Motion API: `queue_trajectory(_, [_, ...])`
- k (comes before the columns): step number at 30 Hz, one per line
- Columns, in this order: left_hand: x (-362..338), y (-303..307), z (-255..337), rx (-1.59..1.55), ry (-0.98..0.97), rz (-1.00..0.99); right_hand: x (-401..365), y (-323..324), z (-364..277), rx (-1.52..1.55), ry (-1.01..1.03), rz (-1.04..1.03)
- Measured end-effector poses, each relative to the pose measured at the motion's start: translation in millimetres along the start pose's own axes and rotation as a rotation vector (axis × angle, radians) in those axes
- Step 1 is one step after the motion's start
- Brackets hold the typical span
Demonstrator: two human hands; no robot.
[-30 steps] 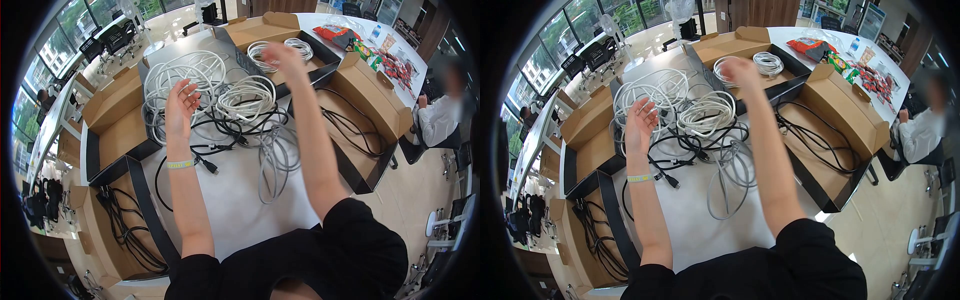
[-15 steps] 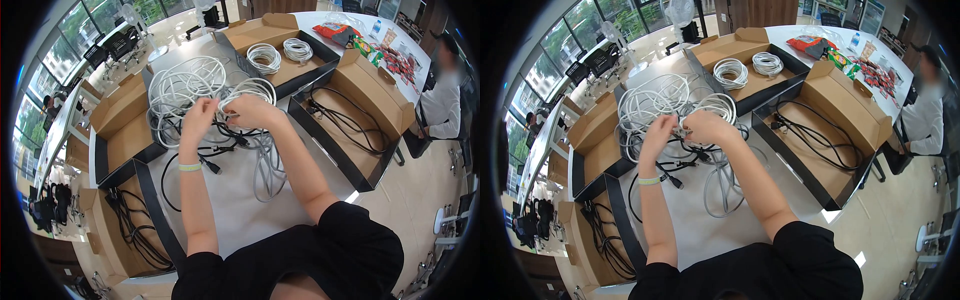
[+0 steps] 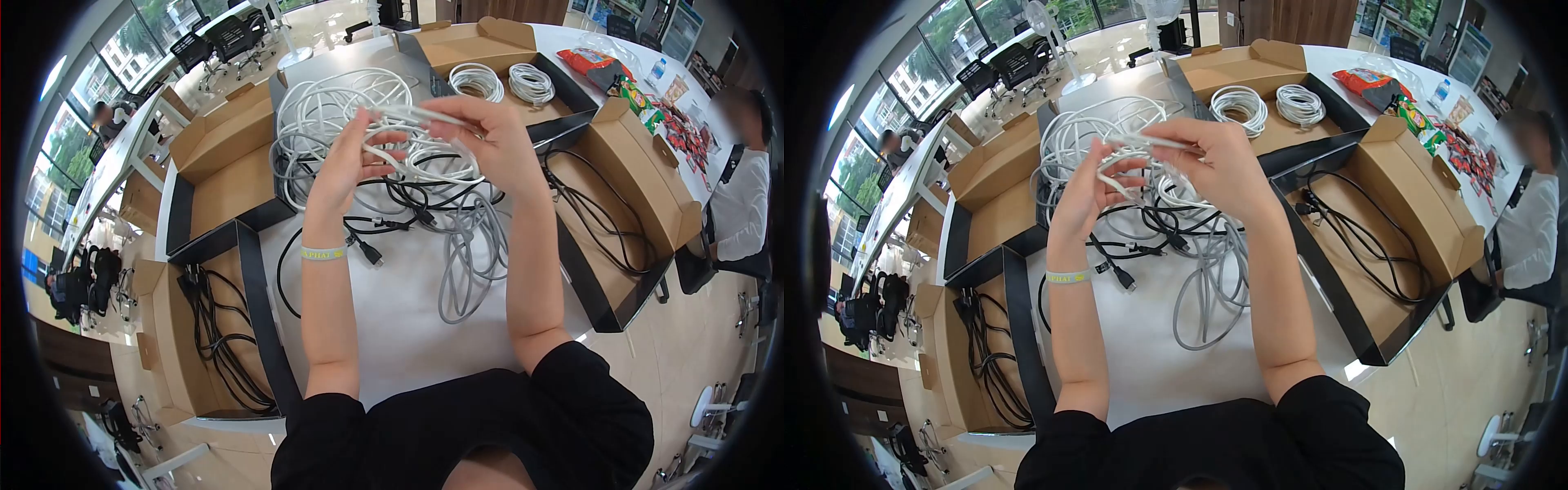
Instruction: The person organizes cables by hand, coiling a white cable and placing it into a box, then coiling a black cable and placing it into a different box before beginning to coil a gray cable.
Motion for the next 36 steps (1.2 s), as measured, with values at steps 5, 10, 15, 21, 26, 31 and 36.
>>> queue_trajectory(5, [-2, 3, 14, -0.615, -0.083, 0.071, -6, -32, -19, -0.229, 0.204, -0.272])
queue_trajectory(10, [2, 18, 12, -1.249, -0.014, -0.068, -2, -35, -4, -0.077, 0.232, -0.232])
queue_trajectory(15, [-21, -12, 48, -1.252, -0.055, -0.556, 4, -7, 53, 0.135, -0.181, 0.093])
queue_trajectory(21, [-15, -21, 42, -0.815, -0.206, -0.402, 3, -40, 49, 0.684, -0.292, -0.188])
queue_trajectory(26, [-9, -17, 27, -0.671, -0.158, -0.084, 9, -31, 58, 1.171, -0.286, -0.062])
queue_trajectory(31, [-13, -28, 36, -0.816, -0.111, -0.303, 9, -33, 55, 1.079, -0.279, -0.019])
queue_trajectory(36, [-21, -7, 55, -1.048, -0.288, -0.254, 7, -31, 55, 0.850, -0.288, -0.088])
Point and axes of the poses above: each hand's wrist, its own x-axis towards the middle knuckle, its own y-axis out of the back of the hand, z = x × y, the point moved 10 cm from there along x, towards the middle knuckle, and after that the axes turned 3 degrees about -x, right-handed, at the moved point
